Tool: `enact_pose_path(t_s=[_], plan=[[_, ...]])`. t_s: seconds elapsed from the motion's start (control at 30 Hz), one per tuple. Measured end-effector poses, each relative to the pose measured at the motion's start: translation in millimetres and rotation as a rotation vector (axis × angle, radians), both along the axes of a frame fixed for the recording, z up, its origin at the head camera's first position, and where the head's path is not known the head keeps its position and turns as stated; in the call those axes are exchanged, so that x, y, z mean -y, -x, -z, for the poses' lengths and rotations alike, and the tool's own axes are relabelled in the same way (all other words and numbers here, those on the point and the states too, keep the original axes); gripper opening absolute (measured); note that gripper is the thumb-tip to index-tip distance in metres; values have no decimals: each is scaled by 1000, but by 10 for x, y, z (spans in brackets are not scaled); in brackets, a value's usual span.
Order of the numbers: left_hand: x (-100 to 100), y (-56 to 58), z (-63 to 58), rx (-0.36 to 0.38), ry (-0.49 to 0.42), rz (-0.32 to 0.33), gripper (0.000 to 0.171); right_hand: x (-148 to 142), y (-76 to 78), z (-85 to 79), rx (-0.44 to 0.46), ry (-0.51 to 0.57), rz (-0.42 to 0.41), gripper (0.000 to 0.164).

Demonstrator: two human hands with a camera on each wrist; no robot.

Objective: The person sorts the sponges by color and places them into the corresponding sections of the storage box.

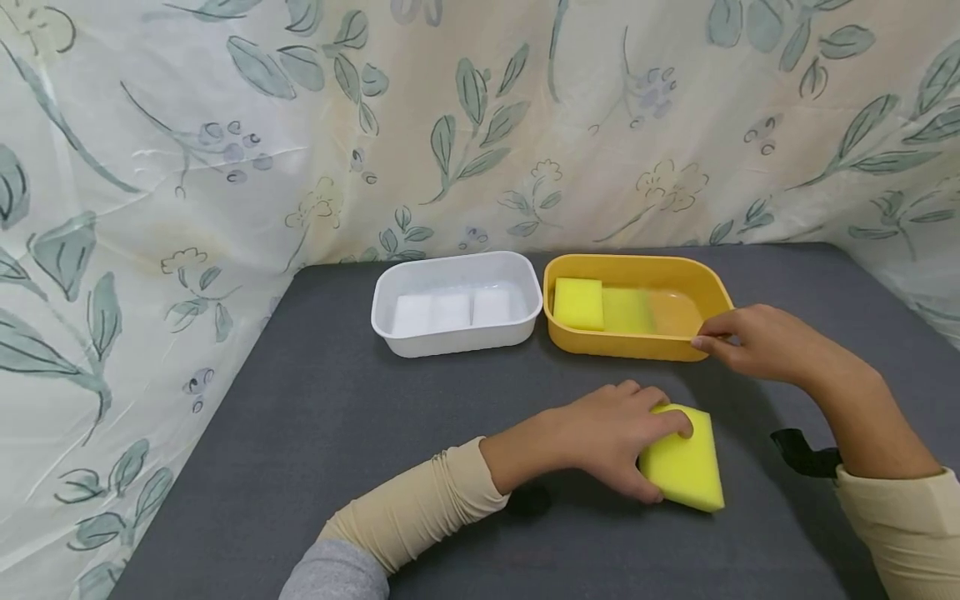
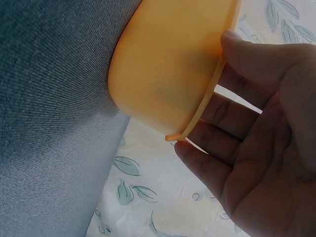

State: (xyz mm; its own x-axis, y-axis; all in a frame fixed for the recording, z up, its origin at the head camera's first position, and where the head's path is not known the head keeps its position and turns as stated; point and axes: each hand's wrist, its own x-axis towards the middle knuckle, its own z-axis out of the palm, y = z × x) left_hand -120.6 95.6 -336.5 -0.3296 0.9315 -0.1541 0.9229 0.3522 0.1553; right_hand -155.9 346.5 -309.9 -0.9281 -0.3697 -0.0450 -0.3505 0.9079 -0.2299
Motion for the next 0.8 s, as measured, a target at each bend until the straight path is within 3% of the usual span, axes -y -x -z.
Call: enact_pose_path(t_s=[0.23,0.53,0.8], plan=[[63,74,-86,-58,-24,-29,70,8,1,2,-8,2,-3,20],[198,179,-334,-172,-89,-98,72,8,-12,29,-19,17,-13,19],[280,340,-434,-175,-147,-204,72,5,-40,65,-33,10,-12,19]])
